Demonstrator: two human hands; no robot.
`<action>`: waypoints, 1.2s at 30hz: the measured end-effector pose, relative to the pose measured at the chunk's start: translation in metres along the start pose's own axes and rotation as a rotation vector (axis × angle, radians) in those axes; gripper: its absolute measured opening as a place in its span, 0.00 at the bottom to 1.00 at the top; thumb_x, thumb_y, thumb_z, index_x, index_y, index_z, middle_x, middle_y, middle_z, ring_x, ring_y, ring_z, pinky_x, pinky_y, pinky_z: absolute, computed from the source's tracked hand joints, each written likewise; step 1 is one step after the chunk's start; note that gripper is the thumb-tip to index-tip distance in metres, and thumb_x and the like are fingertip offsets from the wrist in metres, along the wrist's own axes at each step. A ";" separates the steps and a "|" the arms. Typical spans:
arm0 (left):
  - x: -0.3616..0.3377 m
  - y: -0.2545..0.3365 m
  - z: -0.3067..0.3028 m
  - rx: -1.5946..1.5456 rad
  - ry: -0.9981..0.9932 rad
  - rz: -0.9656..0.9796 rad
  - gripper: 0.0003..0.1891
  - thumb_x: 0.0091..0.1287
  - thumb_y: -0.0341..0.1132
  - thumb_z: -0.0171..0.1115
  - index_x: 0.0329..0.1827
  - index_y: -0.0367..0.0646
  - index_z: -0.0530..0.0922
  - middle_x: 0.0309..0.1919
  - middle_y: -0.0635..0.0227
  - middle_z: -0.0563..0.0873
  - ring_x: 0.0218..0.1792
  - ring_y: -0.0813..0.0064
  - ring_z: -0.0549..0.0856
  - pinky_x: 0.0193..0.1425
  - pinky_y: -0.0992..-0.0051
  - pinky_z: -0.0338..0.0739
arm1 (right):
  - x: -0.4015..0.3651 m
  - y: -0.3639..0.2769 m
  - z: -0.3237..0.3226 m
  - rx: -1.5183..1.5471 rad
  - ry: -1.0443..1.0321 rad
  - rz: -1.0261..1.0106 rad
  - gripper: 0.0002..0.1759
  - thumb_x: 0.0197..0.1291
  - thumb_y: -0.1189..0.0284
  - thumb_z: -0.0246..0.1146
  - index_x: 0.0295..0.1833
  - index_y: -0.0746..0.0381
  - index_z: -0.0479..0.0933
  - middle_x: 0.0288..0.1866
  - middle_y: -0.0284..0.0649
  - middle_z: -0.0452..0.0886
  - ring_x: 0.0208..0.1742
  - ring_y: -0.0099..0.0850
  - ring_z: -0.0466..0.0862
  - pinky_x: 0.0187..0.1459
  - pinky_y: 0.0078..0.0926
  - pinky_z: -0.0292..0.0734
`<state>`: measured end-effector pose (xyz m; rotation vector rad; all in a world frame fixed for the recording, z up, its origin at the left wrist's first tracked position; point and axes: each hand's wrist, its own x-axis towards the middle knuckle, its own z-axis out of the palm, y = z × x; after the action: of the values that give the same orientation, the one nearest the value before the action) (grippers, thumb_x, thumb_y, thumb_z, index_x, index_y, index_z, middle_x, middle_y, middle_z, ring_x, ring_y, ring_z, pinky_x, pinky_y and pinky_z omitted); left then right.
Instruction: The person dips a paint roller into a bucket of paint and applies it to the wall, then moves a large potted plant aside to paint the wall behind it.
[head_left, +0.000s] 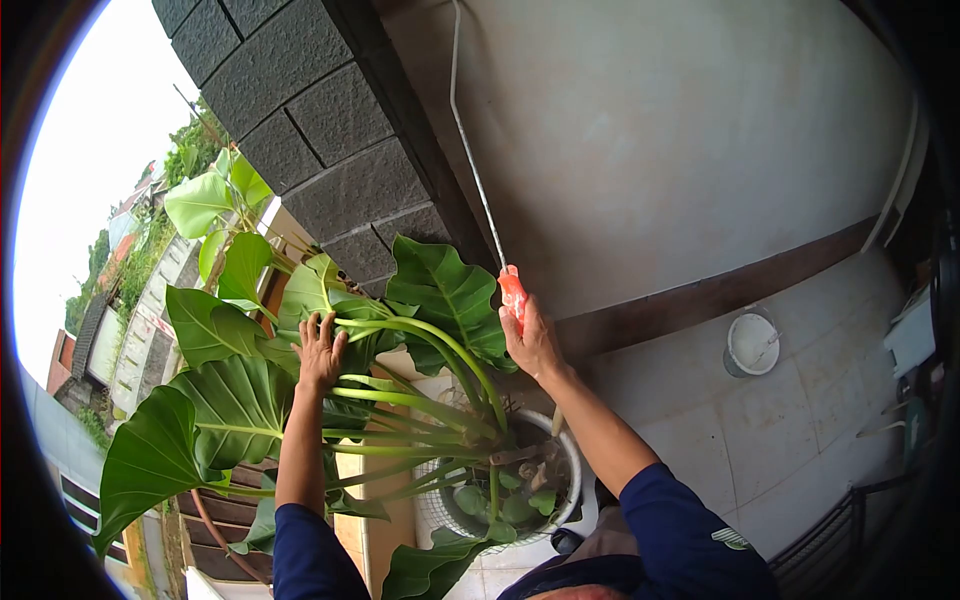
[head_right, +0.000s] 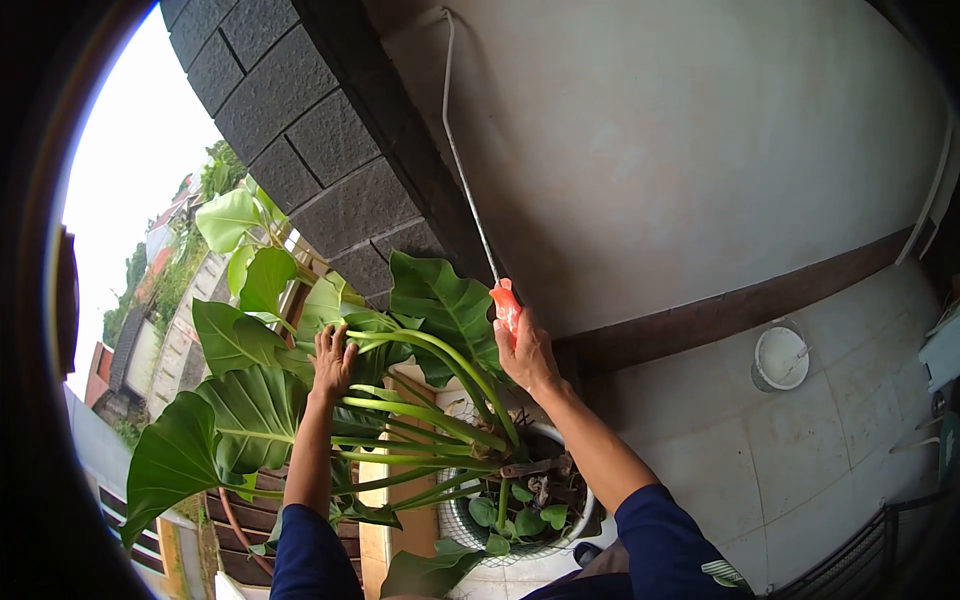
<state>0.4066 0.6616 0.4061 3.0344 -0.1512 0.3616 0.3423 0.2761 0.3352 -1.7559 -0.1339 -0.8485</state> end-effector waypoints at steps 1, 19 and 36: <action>-0.001 0.000 -0.001 0.005 -0.006 -0.002 0.28 0.73 0.58 0.46 0.74 0.60 0.62 0.76 0.59 0.56 0.78 0.49 0.50 0.70 0.27 0.43 | -0.002 0.001 -0.001 0.010 -0.009 0.010 0.15 0.69 0.67 0.58 0.47 0.69 0.66 0.29 0.56 0.79 0.30 0.59 0.80 0.27 0.46 0.72; -0.003 0.004 -0.007 -0.009 -0.042 -0.017 0.29 0.73 0.59 0.46 0.74 0.59 0.62 0.76 0.57 0.56 0.78 0.47 0.49 0.71 0.27 0.41 | 0.079 -0.052 -0.010 -0.006 -0.001 -0.065 0.16 0.68 0.66 0.59 0.44 0.68 0.64 0.25 0.59 0.78 0.29 0.61 0.81 0.26 0.49 0.74; -0.003 0.004 -0.007 -0.017 -0.023 0.005 0.30 0.73 0.59 0.45 0.74 0.58 0.62 0.76 0.56 0.56 0.77 0.45 0.50 0.70 0.26 0.42 | 0.111 -0.058 0.022 0.028 0.083 -0.166 0.17 0.68 0.64 0.60 0.44 0.67 0.64 0.25 0.59 0.79 0.29 0.60 0.82 0.24 0.48 0.74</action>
<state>0.4020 0.6585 0.4125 3.0231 -0.1620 0.3239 0.4057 0.2816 0.4452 -1.6978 -0.2381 -1.0340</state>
